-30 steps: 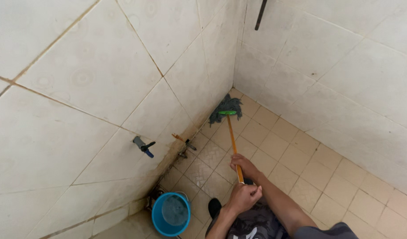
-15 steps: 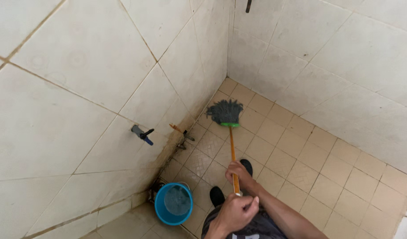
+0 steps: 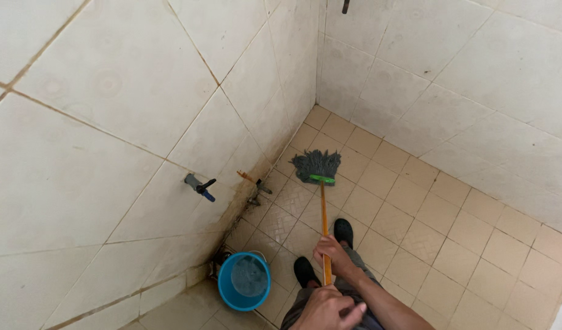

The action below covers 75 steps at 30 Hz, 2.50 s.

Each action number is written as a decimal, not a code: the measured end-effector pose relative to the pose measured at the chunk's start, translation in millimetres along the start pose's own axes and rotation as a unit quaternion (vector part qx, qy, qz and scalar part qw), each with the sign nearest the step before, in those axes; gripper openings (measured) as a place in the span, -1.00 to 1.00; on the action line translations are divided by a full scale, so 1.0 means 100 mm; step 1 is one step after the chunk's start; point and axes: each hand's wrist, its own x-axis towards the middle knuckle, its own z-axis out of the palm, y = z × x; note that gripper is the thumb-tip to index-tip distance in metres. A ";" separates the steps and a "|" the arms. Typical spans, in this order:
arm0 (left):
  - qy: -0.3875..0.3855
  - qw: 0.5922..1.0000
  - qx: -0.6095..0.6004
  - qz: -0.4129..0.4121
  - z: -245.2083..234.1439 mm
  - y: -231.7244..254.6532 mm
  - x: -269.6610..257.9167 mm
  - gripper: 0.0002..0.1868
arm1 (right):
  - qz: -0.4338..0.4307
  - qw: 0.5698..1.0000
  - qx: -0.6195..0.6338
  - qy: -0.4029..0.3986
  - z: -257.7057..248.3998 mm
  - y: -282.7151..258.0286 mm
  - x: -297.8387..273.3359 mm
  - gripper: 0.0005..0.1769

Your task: The person mops a tiled floor in a bathroom using a string mop with a wooden handle. They move the mop back and forth across the floor, focusing on the corner area near a blue bucket and a wall-mounted faucet.

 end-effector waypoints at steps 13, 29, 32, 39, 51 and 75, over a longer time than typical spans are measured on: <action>0.040 0.995 -0.064 -0.070 0.28 -0.56 0.50 -0.53 | -0.015 0.999 0.027 0.020 -0.33 0.52 0.36 -0.63; 0.090 0.993 -0.022 -0.071 0.17 -1.34 1.80 -0.55 | 0.017 0.999 -0.044 -0.002 -0.85 1.95 1.18 -0.84; 0.105 0.993 -0.034 -0.049 0.35 -1.38 1.76 -0.58 | 0.029 0.998 -0.047 -0.017 -0.91 1.97 1.08 -0.96; 0.117 0.991 -0.032 -0.062 0.41 -1.04 1.53 -0.58 | 0.051 0.998 -0.007 0.021 -0.85 1.58 0.86 -0.77; 0.074 0.986 -0.029 -0.149 -0.01 -0.12 0.94 -0.54 | 0.039 0.994 0.050 0.086 -0.43 0.58 0.49 -0.68; 0.039 0.999 -0.035 -0.005 0.46 -0.25 0.16 -0.46 | 0.032 0.998 0.001 0.060 -0.29 -0.03 0.07 -0.70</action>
